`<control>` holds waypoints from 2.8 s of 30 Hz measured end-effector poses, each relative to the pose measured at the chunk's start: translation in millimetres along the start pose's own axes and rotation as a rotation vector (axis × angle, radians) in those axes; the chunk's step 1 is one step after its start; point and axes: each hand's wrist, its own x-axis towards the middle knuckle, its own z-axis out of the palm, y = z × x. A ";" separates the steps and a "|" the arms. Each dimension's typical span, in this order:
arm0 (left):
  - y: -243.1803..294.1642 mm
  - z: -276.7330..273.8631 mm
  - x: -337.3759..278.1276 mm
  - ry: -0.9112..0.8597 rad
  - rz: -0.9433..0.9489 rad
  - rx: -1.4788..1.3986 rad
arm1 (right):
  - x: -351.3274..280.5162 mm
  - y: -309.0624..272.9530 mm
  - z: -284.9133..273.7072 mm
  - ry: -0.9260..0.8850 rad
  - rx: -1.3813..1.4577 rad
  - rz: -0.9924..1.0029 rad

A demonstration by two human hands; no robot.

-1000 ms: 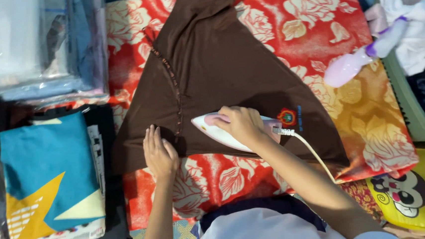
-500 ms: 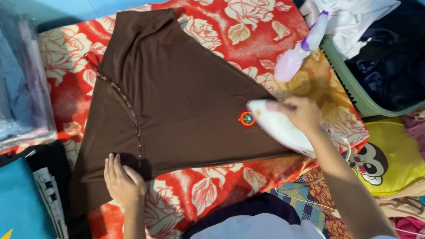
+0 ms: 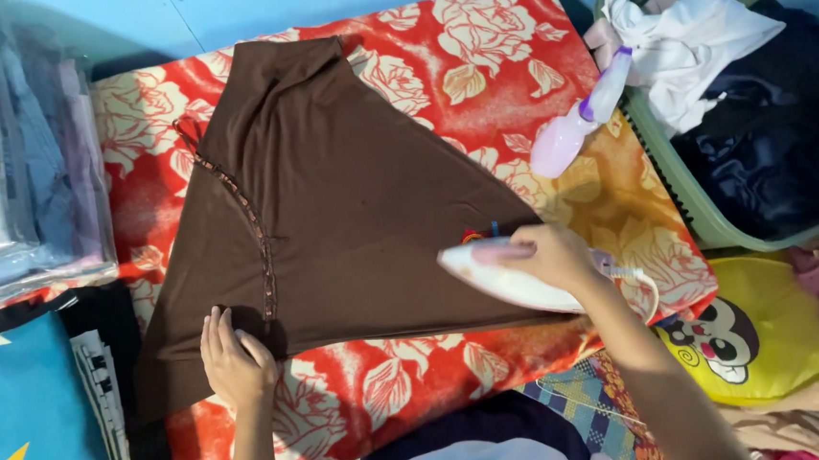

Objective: The person irons a brown garment on a floral-patterned surface. They spray the garment with water from a spray bottle, smooth it with their hands, and use a pink iron to press different sections. The garment is repositioned and flipped to iron multiple areas.

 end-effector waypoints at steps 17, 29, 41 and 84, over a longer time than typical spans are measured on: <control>-6.2 1.9 -2.0 -0.011 -0.040 -0.036 | -116.7 91.5 -25.0 0.491 0.342 0.567; -2.0 -6.9 2.8 -0.204 -0.112 0.080 | -99.8 -160.7 -64.3 0.584 0.339 0.019; -1.7 -1.4 2.8 -0.248 -0.171 0.145 | 153.4 -212.6 86.3 0.096 -0.043 -0.172; 274.6 -66.3 -75.7 -1.892 0.109 -1.096 | -316.7 145.8 318.5 0.254 0.575 0.304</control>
